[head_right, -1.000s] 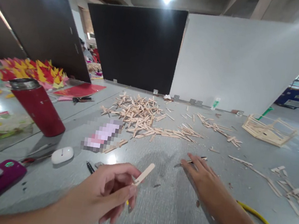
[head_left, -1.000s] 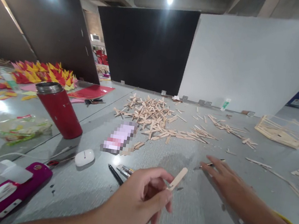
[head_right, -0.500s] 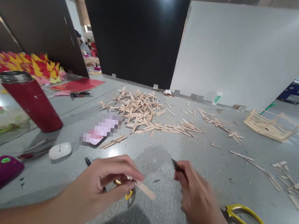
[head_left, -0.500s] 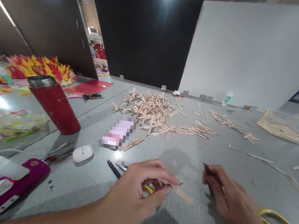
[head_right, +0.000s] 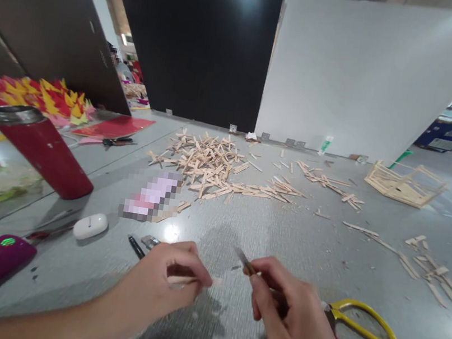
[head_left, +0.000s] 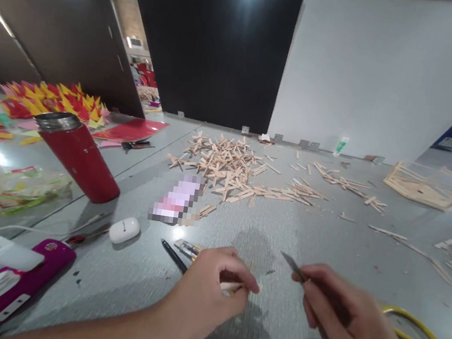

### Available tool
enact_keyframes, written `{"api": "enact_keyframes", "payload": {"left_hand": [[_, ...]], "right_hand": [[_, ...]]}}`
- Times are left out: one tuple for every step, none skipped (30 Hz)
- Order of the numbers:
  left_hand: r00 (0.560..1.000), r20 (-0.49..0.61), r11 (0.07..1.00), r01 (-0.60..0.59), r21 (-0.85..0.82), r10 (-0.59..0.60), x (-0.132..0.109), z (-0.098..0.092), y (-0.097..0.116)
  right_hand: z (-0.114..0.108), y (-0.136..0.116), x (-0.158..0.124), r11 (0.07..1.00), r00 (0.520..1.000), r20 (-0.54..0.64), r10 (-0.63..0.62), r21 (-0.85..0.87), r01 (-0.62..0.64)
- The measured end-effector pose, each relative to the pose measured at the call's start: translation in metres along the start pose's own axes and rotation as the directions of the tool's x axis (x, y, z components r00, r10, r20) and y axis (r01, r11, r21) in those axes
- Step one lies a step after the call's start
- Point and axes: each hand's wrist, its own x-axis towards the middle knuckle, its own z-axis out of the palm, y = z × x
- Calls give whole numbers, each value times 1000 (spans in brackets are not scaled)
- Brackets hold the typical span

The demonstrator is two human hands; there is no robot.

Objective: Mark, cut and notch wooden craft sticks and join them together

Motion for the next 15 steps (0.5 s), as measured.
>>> {"api": "enact_keyframes", "payload": {"left_hand": [[1000, -14, 1000, 3, 12, -3, 1, 1, -2], [1000, -21, 1000, 9, 12, -9, 2, 2, -4], [1000, -19, 1000, 19, -2, -19, 3, 3, -5], [1000, -8, 999, 28, -24, -28, 4, 4, -7], [999, 13, 998, 31, -49, -30, 5, 5, -8], [999, 30, 997, 23, -73, -21, 5, 6, -9], [999, 43, 996, 8, -90, -5, 5, 8, -10], [999, 49, 995, -12, -103, 17, 5, 9, -11], [997, 60, 994, -34, -105, 40, 5, 10, -12], [996, 73, 994, -50, -99, 57, 5, 12, -14], [994, 88, 994, -56, -89, 64, 5, 12, -15], [992, 105, 995, -60, -73, 68, 5, 13, -16], [990, 119, 997, -67, -47, 72, 5, 13, -17], [989, 128, 997, -79, -8, 79, 4, 12, -18], [987, 134, 995, -97, 39, 91, 4, 12, -19]], "right_hand": [[2, 2, -3, 996, 999, 15, -32, -84, 33], [3, 6, -6, 986, 998, 11, -64, -152, 65], [5, 10, -10, 974, 995, 0, -103, -203, 101], [7, 15, -13, 961, 990, -12, -143, -242, 136], [9, 21, -17, 946, 983, -17, -184, -273, 173], [11, 26, -22, 932, 976, -2, -219, -295, 209], [13, 31, -27, 920, 968, 17, -249, -307, 242], [15, 36, -31, 910, 962, 41, -270, -316, 269], [18, 40, -36, 900, 958, 54, -283, -330, 284], [21, 43, -40, 889, 955, 49, -294, -352, 292], [24, 46, -43, 876, 951, 37, -307, -381, 297], [27, 48, -45, 859, 946, 23, -323, -412, 303], [29, 50, -47, 841, 938, 12, -346, -439, 315], [32, 51, -48, 825, 929, 7, -370, -456, 333], [34, 52, -48, 819, 923, 8, -385, -458, 346]]}}
